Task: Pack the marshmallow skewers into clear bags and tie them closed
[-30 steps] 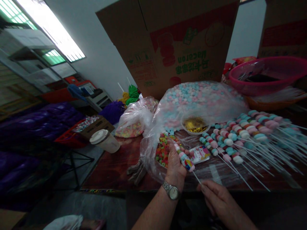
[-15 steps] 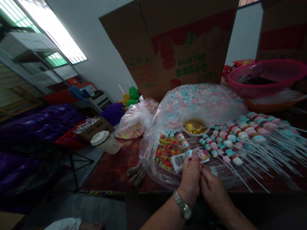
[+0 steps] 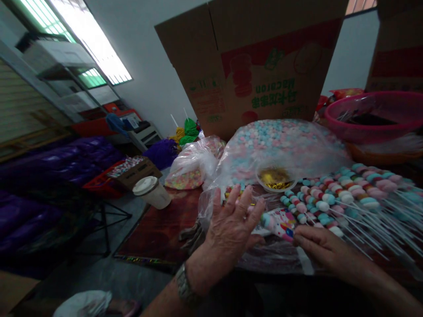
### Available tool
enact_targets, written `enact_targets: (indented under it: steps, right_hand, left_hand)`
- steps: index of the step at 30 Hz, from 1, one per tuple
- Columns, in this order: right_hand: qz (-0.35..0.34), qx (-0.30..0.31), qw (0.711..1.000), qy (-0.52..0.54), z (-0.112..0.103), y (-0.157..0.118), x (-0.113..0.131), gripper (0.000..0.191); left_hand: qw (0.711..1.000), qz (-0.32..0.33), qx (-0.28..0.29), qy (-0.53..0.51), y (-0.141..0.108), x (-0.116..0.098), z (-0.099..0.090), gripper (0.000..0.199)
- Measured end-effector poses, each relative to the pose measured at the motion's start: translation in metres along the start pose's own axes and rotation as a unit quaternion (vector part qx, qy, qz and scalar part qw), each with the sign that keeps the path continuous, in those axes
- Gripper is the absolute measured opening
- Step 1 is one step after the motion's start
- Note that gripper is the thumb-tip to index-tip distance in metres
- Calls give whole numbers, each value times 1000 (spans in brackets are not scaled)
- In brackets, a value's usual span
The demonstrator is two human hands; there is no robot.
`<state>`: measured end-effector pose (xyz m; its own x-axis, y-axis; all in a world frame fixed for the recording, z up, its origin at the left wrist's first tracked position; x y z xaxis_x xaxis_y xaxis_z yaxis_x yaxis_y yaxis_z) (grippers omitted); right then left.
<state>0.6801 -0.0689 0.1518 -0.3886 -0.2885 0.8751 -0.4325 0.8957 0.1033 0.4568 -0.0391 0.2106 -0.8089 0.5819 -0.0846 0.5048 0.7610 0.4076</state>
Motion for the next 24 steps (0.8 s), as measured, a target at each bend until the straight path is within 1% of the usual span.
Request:
enact_targets:
  steps: [1,2,3,4,5,6,7,8,9,10,11,13,14,16,17,18,19,20,21,22,24]
  right_hand:
    - [-1,34,999,-4,-2,0,4,38]
    - [-2,53,999,-6,-4,1,7,39]
    - [-3,50,999,-5,-6,3,9,39]
    - [-1,25,1000,1,-9,5,10,36]
    - [3,-24,1000,13,-12,7,10,34]
    - [11,-86,996,35,-15,10,10,35]
    - [22,-146,987,63,-15,12,8,44]
    - [36,-187,977,93,-13,14,6,55]
    - [48,-199,971,120,-8,16,4,62]
    - [56,-189,970,139,0,18,2,61]
    - [62,-166,973,146,10,20,0,54]
    - [52,-127,982,128,30,23,-2,37]
    - [36,-122,987,101,37,25,-2,34]
    - [-14,-139,990,13,41,27,1,36]
    - [-40,-165,985,-43,37,27,4,37]
    - [-74,-202,971,-104,32,28,8,37]
    - [-115,-237,950,-170,25,28,12,35]
    - [-162,-256,923,-237,18,27,16,29]
    - [-216,-248,894,-304,14,27,20,23]
    - [-269,-205,866,-368,12,26,23,21]
    - [-351,-68,813,-459,16,25,26,30]
  left_hand:
    - [999,24,24,9,1,1,4,43]
    - [997,31,68,-6,2,2,10,35]
    - [992,22,120,-42,1,1,18,29]
    - [982,-1,166,-94,-1,0,26,26]
    - [967,-37,195,-160,-4,-1,32,26]
    - [948,-79,206,-231,-6,-3,38,27]
    - [922,-121,209,-302,-9,-5,43,29]
    - [891,-162,211,-367,-11,-7,47,29]
    - [858,-201,218,-420,-13,-9,51,29]
    - [825,-233,233,-459,-13,-11,54,28]
    - [796,-254,255,-487,-13,-14,57,26]
    - [741,-269,308,-533,-12,-18,60,22]
    - [716,-269,332,-552,-10,-18,60,21]
    - [666,-279,379,-579,-7,-16,60,19]
    - [644,-292,400,-584,-5,-14,59,19]
    - [624,-310,414,-585,-5,-11,59,19]
    - [607,-332,423,-586,-5,-8,59,19]
    - [591,-346,429,-589,-5,-6,59,20]
    - [581,-353,430,-594,-5,-4,60,20]
    - [580,-347,433,-596,-6,-3,61,21]
    - [593,-307,456,-589,-7,-3,62,21]
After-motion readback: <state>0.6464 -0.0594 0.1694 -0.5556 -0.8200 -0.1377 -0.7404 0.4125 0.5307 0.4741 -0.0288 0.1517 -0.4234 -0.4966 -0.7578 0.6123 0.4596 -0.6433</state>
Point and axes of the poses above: each hand's wrist, its own y-axis towards the middle knuckle, its own z-axis out of the palm, x = y × z, the point moved 1 cm from there along y, towards the middle knuckle, and after that the axes turned 8 degrees about -z, right-handed, at the moved point
